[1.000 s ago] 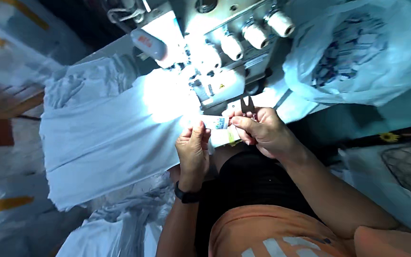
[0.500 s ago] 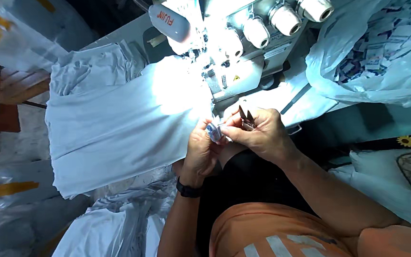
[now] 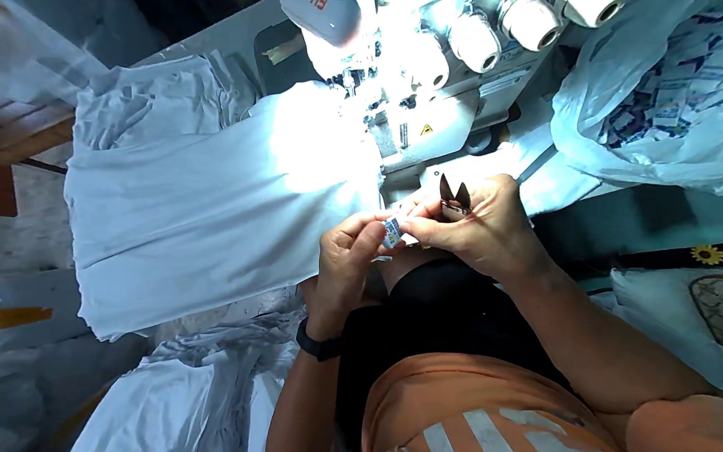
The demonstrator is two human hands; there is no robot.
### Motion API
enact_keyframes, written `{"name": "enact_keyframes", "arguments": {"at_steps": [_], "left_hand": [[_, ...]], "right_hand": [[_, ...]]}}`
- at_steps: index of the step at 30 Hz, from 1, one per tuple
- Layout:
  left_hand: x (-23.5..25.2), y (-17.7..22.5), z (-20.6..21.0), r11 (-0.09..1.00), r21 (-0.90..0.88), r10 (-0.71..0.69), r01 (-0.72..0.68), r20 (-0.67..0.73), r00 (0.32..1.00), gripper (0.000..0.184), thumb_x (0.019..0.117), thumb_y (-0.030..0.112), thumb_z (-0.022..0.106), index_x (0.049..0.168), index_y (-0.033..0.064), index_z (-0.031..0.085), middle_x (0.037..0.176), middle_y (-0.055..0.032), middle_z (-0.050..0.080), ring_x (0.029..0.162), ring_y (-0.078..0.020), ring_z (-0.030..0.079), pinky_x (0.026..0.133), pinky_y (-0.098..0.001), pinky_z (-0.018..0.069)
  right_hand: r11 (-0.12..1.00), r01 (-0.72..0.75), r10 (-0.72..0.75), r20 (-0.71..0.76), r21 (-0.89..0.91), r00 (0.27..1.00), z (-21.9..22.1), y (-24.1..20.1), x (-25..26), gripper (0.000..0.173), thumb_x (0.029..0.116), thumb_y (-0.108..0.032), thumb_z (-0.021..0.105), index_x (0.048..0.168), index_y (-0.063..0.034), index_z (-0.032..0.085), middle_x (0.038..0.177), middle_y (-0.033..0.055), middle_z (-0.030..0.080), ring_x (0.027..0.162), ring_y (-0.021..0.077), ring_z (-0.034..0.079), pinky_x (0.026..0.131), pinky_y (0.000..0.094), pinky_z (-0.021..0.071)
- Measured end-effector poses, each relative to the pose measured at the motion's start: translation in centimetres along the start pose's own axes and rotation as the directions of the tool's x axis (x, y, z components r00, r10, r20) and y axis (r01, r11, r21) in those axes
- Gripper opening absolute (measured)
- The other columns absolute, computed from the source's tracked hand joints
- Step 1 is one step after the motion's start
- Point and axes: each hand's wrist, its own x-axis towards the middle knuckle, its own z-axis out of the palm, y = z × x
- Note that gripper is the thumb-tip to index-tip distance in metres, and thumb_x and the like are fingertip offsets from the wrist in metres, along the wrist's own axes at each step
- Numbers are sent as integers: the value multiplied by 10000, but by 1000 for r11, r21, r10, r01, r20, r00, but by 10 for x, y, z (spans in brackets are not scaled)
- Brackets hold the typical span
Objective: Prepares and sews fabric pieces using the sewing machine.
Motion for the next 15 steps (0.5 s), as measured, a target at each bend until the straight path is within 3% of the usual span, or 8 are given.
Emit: {"name": "enact_keyframes", "arguments": {"at_steps": [2, 4, 10, 13, 15], "left_hand": [[-4, 4, 6, 992, 118, 54, -43, -91, 994, 90, 954, 96, 672, 989, 86, 754, 826, 39, 740, 704, -47, 695, 680, -235, 605], [-5, 7, 10, 975, 211, 97, -67, -134, 986, 113, 930, -10, 674, 967, 58, 757, 804, 40, 742, 681, -41, 699, 664, -231, 616], [-4, 6, 7, 935, 344, 142, -87, -140, 980, 78, 945, -2, 675, 956, 23, 748, 791, 31, 743, 657, -33, 693, 645, -215, 612], [-1, 9, 5, 940, 339, 109, -45, -173, 979, 79, 958, 8, 667, 941, 23, 743, 759, 28, 729, 635, -29, 682, 626, -205, 603], [2, 10, 3, 943, 332, 91, -22, -193, 977, 82, 964, 22, 665, 935, 32, 741, 749, 28, 722, 627, -25, 673, 620, -198, 594]], "right_hand": [[998, 20, -20, 4, -51, 1000, 1, 1, 0, 121, 784, 18, 739, 744, -91, 706, 747, -68, 698, 629, -56, 598, 558, 99, 494], [995, 40, -39, 11, -86, 999, 1, 3, 0, 118, 781, 16, 722, 739, -90, 690, 748, -73, 685, 632, -66, 583, 556, 91, 478], [997, -69, 69, -12, 22, 998, 5, 10, 1, 143, 772, 45, 738, 773, -90, 691, 703, -61, 671, 555, -23, 572, 486, 128, 481], [956, -223, 220, 34, 189, 975, -4, 13, 4, 169, 855, 44, 707, 932, -99, 660, 746, -25, 687, 512, 8, 559, 440, 140, 464], [938, -285, 288, 13, 198, 957, -9, 14, 7, 155, 885, 52, 666, 938, -94, 667, 723, -10, 693, 479, 9, 528, 417, 131, 415]]}}
